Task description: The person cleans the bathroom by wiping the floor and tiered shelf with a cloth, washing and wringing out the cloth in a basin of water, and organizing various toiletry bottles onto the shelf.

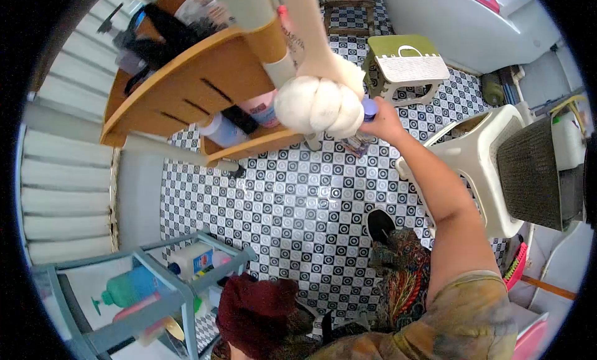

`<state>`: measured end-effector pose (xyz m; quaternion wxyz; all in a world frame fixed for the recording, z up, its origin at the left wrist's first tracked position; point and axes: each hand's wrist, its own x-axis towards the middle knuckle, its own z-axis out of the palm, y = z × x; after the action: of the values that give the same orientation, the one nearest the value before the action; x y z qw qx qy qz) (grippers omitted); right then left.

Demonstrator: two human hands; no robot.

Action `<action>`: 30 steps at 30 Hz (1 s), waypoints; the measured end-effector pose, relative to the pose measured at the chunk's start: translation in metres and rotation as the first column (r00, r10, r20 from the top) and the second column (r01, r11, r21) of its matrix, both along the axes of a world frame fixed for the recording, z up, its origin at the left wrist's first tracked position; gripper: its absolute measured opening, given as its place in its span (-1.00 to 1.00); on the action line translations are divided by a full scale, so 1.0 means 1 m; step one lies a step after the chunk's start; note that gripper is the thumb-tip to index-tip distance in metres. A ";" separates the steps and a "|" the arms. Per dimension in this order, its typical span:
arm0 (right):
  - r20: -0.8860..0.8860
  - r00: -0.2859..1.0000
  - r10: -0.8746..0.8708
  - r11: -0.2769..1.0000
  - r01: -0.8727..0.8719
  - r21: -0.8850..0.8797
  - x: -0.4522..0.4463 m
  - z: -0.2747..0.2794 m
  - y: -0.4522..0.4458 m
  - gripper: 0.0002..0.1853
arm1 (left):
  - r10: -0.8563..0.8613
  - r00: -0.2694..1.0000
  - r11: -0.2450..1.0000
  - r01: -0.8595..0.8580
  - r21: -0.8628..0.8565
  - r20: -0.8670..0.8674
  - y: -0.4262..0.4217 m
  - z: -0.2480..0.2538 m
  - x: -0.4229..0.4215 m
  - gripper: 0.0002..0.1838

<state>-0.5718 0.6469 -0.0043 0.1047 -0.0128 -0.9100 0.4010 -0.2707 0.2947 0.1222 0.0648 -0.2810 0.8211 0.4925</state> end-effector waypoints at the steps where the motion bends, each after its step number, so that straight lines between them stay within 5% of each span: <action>1: 0.017 0.998 0.061 0.998 -0.061 -0.006 0.010 0.007 -0.001 -0.51 | 0.001 1.000 1.000 -0.001 0.013 -0.014 0.000 0.002 0.002 -0.87; 7: 0.194 0.900 0.390 0.916 -0.400 0.016 0.092 0.110 -0.036 -0.58 | -0.102 0.968 0.991 0.118 0.056 -0.229 0.009 0.020 -0.003 -0.88; 8: 0.149 0.868 0.473 0.868 -0.489 0.090 0.101 0.123 -0.045 -0.60 | -0.216 0.929 0.976 0.217 -0.029 -0.302 0.013 0.026 -0.010 -0.88; 9: 0.043 0.811 0.583 0.804 -0.584 0.112 0.111 0.141 -0.056 -0.63 | -0.209 0.919 0.968 0.243 0.064 -0.334 0.017 0.035 -0.016 -0.88; 10: 0.074 0.785 0.616 0.769 -0.618 0.163 0.117 0.154 -0.063 -0.65 | 0.036 0.988 0.779 0.065 0.624 -0.148 0.015 0.057 -0.019 -0.89; 11: 0.035 0.756 0.654 0.750 -0.653 0.102 0.128 0.179 -0.077 -0.65 | 0.284 0.936 0.347 -0.305 0.887 0.210 0.015 0.080 -0.024 -0.89; 12: 0.040 0.710 0.704 0.696 -0.699 0.161 0.135 0.197 -0.086 -0.65 | 0.299 0.934 0.267 -0.279 0.923 0.196 0.015 0.076 -0.025 -0.89; 13: 0.038 0.663 0.748 0.654 -0.746 0.125 0.146 0.224 -0.099 -0.64 | 0.256 0.962 0.325 -0.180 0.928 0.097 0.012 0.069 -0.025 -0.90; 15: 0.002 0.605 0.796 0.602 -0.793 0.091 0.162 0.276 -0.125 -0.64 | 0.036 0.991 0.589 0.084 0.803 -0.130 -0.002 0.045 -0.023 -0.90; 16: -0.043 0.598 0.800 0.600 -0.795 0.090 0.174 0.299 -0.139 -0.64 | -0.231 0.939 0.804 0.331 0.494 -0.253 -0.012 0.034 -0.022 -0.90; 17: -0.071 0.558 0.827 0.562 -0.815 0.145 0.185 0.329 -0.154 -0.65 | -0.563 0.796 0.825 0.559 -0.084 -0.223 -0.020 0.024 -0.022 -0.90; 20: -0.172 0.478 0.862 0.503 -0.850 0.156 0.220 0.401 -0.196 -0.66 | -0.582 0.797 0.810 0.549 -0.207 -0.165 -0.026 0.027 -0.015 -0.73; 21: -0.202 0.435 0.878 0.465 -0.874 0.140 0.229 0.421 -0.203 -0.64 | -0.251 0.955 0.909 0.289 0.299 -0.159 -0.022 0.051 -0.004 -0.69; 22: -0.229 0.393 0.890 0.427 -0.895 0.125 0.236 0.440 -0.214 -0.61 | 0.050 0.999 0.695 -0.047 0.717 0.016 -0.025 0.065 0.002 -0.65; 25: -0.402 0.283 0.871 0.354 -0.928 0.113 0.262 0.494 -0.252 -0.52 | 0.233 0.971 0.440 -0.064 0.896 -0.045 -0.034 0.065 0.020 -0.65; 26: -0.329 0.249 0.911 0.319 -0.931 0.177 0.273 0.519 -0.265 -0.53 | 0.314 0.947 0.244 -0.011 0.970 -0.068 -0.037 0.057 0.025 -0.62; 27: -0.296 0.218 0.930 0.307 -0.903 0.299 0.281 0.538 -0.276 -0.55 | 0.313 0.939 0.379 0.015 0.925 -0.143 -0.038 0.067 0.033 -0.56; 28: -0.370 0.148 0.917 0.265 -0.920 0.289 0.290 0.550 -0.290 -0.58 | 0.307 0.938 0.384 0.032 0.923 -0.160 -0.043 0.069 0.035 -0.56; 30: -0.415 0.121 0.902 0.296 -0.872 0.389 0.307 0.571 -0.316 -0.54 | 0.210 0.966 0.249 0.094 0.964 -0.149 -0.053 0.056 0.030 -0.56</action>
<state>-0.2646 0.3313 0.5665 0.1113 0.6516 -0.6671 0.3435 -0.2402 0.2417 0.1779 0.1022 -0.1488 0.3371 0.9240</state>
